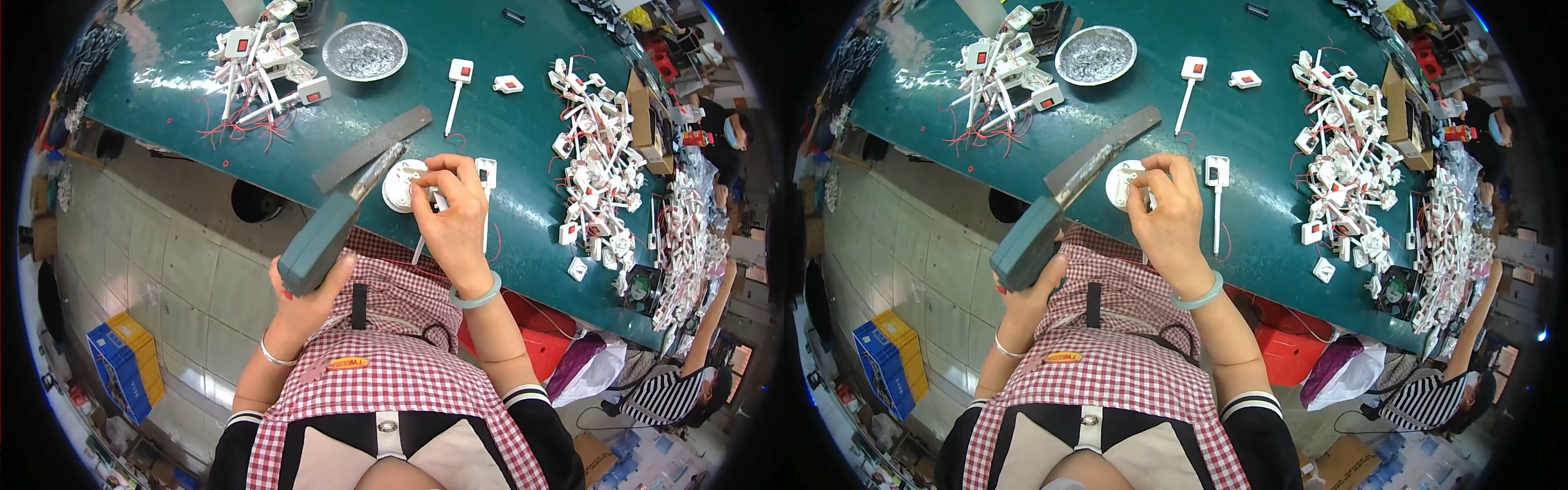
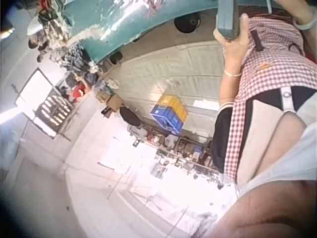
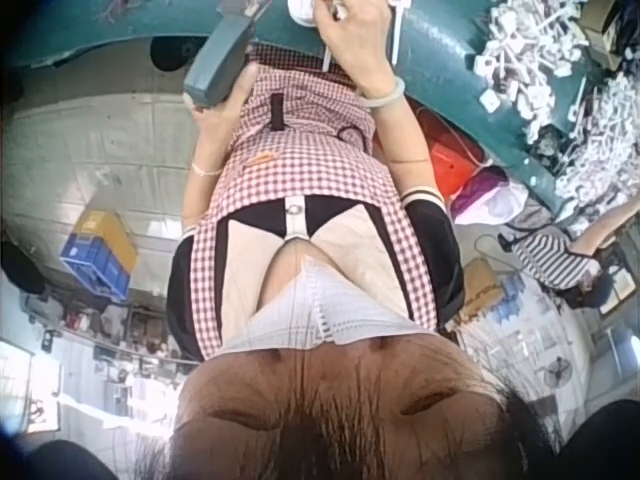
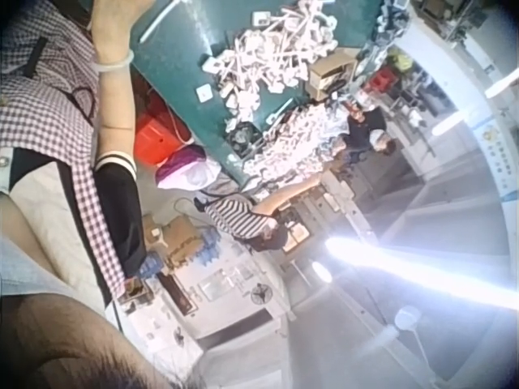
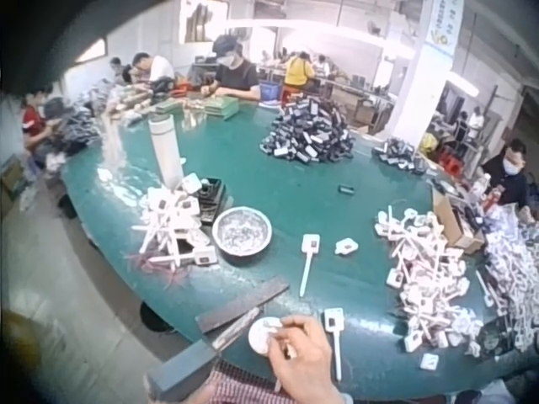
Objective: The person solders electrical wires and components into plastic casings using a handheld soldering iron and assembles the switch housings by hand.
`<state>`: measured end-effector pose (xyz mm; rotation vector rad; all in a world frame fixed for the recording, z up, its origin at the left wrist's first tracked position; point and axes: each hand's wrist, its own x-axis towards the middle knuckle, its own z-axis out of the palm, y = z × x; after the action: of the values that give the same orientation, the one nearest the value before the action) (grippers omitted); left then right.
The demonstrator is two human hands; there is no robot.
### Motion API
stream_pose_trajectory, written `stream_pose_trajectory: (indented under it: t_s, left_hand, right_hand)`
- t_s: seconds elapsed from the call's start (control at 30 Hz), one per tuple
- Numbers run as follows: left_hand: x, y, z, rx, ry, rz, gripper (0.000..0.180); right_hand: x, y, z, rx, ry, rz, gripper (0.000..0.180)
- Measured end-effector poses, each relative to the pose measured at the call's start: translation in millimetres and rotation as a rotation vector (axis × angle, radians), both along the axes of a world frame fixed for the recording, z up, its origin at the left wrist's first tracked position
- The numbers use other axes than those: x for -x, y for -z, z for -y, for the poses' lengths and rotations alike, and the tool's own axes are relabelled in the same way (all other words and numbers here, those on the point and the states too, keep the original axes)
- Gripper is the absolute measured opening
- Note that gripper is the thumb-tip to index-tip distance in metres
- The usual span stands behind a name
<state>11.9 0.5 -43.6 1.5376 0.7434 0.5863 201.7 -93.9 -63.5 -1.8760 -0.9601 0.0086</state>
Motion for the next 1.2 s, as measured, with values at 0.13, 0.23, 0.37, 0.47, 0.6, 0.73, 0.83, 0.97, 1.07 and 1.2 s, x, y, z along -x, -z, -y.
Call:
stream_pose_trajectory:
  t_s: [0.13,0.23,0.37,0.47,0.6,0.73,0.83,0.97,1.07,1.2]
  left_hand:
    - [17.8,1.6,0.5,-0.182,0.096,-0.011,0.019]
    - [25.7,0.6,3.8,-0.274,0.154,-0.027,0.020]
    - [21.9,-1.4,3.1,-0.321,0.193,-0.044,0.021]
    - [20.4,-5.3,1.7,-0.443,0.214,-0.049,0.021]
    - [20.4,-8.1,3.2,-0.311,0.206,-0.069,0.020]
    - [17.7,-5.9,3.8,-0.343,0.199,-0.050,0.019]
    - [17.1,-6.7,4.9,-0.321,0.195,-0.068,0.018]
    - [17.3,-10.4,5.0,-0.374,0.209,-0.089,0.019]
    - [16.3,-14.8,5.8,-0.392,0.220,-0.129,0.019]
    - [16.4,-16.2,5.8,-0.399,0.232,-0.142,0.020]
  right_hand:
    - [0.1,0.2,-0.5,0.018,0.014,0.026,0.009]
    - [1.9,-0.9,-2.3,0.012,0.020,0.057,0.009]
    - [0.6,3.9,-3.4,0.040,0.042,0.127,0.009]
    - [1.1,3.2,-3.8,0.034,0.038,0.133,0.009]
    - [2.6,0.7,-4.5,0.039,0.042,0.139,0.009]
    - [2.6,0.7,-4.9,0.033,0.049,0.134,0.010]
    - [2.8,0.4,-5.4,0.029,0.054,0.138,0.010]
    - [2.5,1.6,-6.2,0.018,0.060,0.141,0.009]
    - [3.0,0.3,-6.9,0.016,0.064,0.145,0.009]
    - [2.3,0.3,-7.3,0.012,0.071,0.155,0.009]
